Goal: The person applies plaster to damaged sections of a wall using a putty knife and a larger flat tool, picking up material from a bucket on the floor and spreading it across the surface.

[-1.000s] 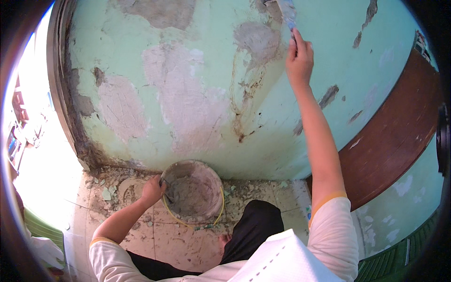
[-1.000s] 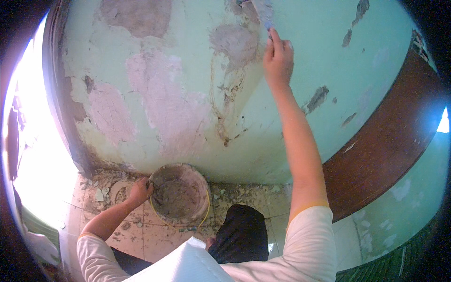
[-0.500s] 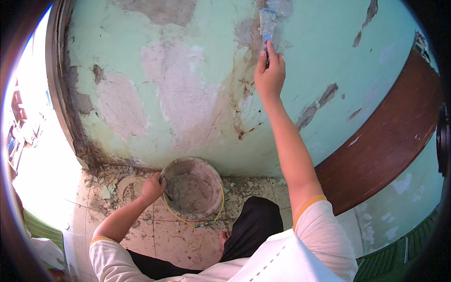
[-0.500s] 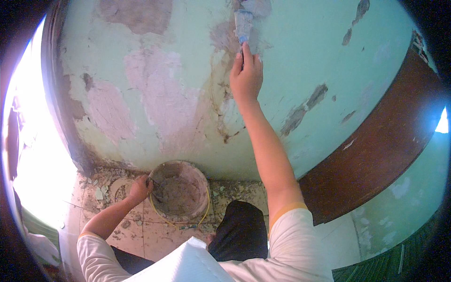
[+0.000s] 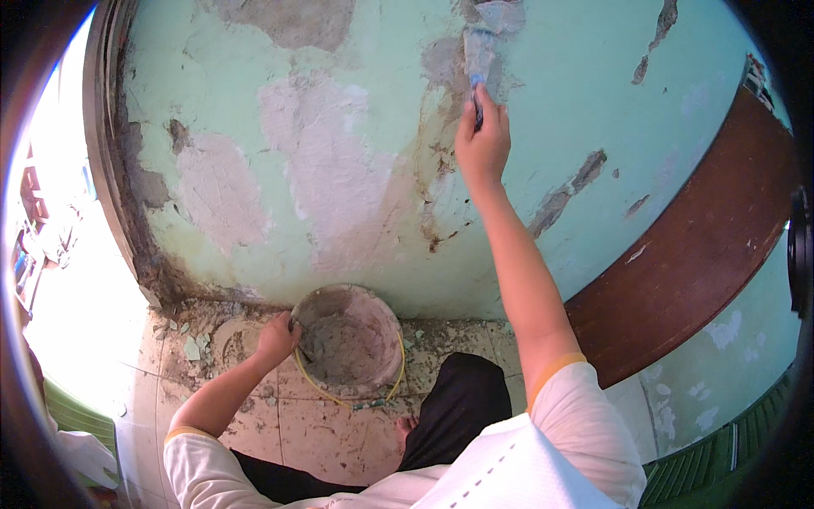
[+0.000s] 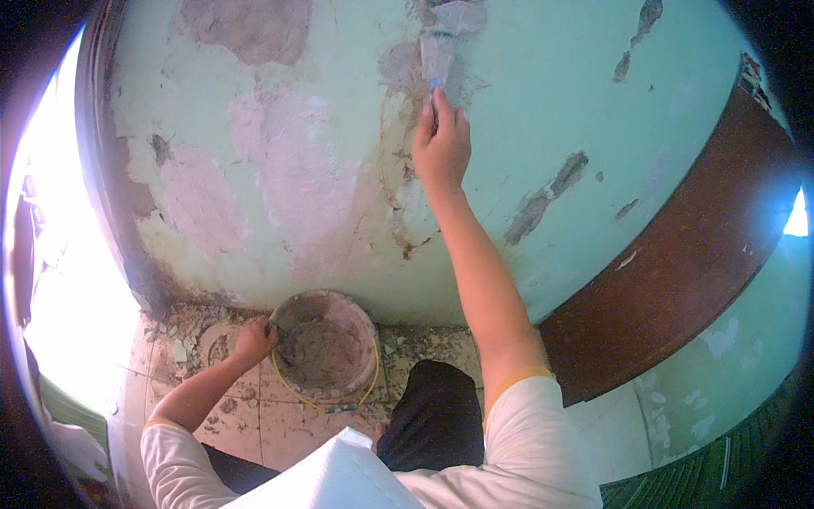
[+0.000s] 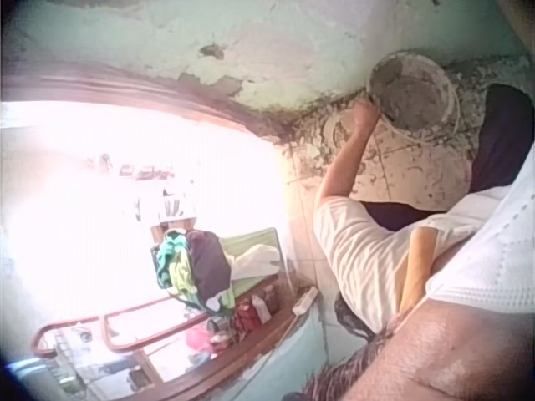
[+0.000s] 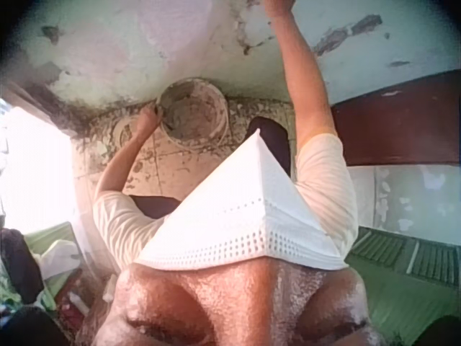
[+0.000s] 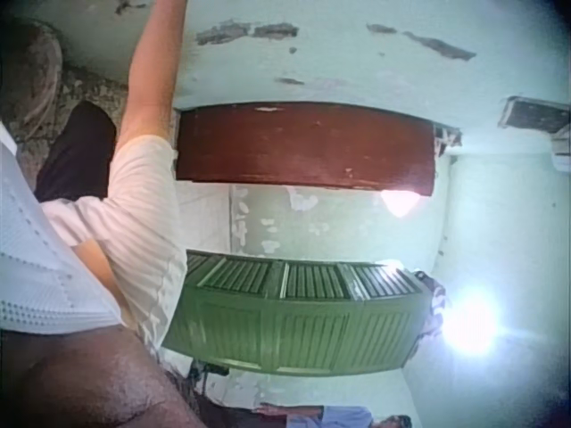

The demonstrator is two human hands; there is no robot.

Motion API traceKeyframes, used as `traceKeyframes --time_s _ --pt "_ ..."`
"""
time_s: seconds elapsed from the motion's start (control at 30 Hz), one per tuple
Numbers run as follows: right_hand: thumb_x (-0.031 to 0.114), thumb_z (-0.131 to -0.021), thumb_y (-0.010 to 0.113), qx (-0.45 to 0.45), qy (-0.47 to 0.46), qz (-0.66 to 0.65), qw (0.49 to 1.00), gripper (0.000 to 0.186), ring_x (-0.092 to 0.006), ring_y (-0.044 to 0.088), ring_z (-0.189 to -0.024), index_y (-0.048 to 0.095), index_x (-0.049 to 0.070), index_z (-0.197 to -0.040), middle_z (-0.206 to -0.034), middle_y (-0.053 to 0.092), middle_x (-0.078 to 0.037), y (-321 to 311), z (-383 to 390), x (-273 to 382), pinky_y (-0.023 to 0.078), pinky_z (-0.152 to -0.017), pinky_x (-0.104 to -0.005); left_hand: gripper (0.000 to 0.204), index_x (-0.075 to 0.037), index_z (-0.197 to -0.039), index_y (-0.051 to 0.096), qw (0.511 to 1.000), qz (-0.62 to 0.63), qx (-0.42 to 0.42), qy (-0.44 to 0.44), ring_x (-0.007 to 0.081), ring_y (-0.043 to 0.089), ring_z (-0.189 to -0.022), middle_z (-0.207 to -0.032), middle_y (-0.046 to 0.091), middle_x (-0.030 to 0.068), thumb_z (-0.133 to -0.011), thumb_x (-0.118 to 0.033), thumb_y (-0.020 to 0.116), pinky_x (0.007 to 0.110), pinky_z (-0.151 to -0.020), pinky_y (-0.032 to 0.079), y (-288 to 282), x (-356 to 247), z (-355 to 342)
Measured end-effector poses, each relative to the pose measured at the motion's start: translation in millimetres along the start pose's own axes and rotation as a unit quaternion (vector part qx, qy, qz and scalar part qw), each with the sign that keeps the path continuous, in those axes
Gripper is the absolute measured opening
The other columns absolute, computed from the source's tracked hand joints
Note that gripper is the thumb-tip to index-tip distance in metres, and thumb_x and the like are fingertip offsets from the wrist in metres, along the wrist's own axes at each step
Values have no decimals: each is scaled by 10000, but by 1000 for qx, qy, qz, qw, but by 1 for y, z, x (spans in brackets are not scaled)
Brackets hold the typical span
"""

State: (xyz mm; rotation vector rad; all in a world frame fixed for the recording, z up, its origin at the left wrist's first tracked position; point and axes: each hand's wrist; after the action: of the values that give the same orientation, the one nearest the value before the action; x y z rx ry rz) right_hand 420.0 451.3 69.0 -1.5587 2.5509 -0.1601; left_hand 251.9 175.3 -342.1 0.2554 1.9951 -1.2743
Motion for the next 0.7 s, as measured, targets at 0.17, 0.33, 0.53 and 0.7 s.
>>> traceKeyframes --time_s 0.17,0.33,0.53,0.7 --pt "216 -978 571 -61 -46 7 997 318 -347 612 -797 622 47 -1243 -929 610 -160 -14 -33 -13 516 -685 -436 261 12 -980 571 1000 -14 6 -5 457 616 -875 -955 612 255 -889 -230 604 533 -757 506 1 1 0" --pt "234 -978 562 -55 -36 64 996 328 -386 620 -829 609 85 -1266 -961 611 -181 -9 -52 -40 519 -718 -478 264 20 -989 576 1000 -20 4 17 458 614 -886 -978 611 262 -891 -223 600 534 -768 503 5 -1 -4" --pt "225 -981 551 12 -23 26 999 351 -398 641 -946 588 53 -1285 -1059 651 -210 -14 8 -21 533 -803 -472 269 20 -994 566 1000 -7 24 -16 453 602 -939 -982 611 265 -897 -229 597 533 -800 493 -4 -5 2" --pt "213 -971 558 -56 -43 45 996 329 -390 647 -922 597 51 -1255 -1032 664 -187 -14 -62 -29 533 -787 -476 278 9 -1019 572 999 -25 27 -19 448 603 -952 -999 616 257 -896 -239 597 535 -813 493 -1 3 2"
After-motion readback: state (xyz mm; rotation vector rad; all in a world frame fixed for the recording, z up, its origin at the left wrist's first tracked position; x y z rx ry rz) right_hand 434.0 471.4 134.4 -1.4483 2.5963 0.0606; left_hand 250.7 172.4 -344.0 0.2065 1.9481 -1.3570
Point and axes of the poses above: each hand's wrist, its own z-axis away from the middle knuckle, its own y-axis out of the palm, x = y × z
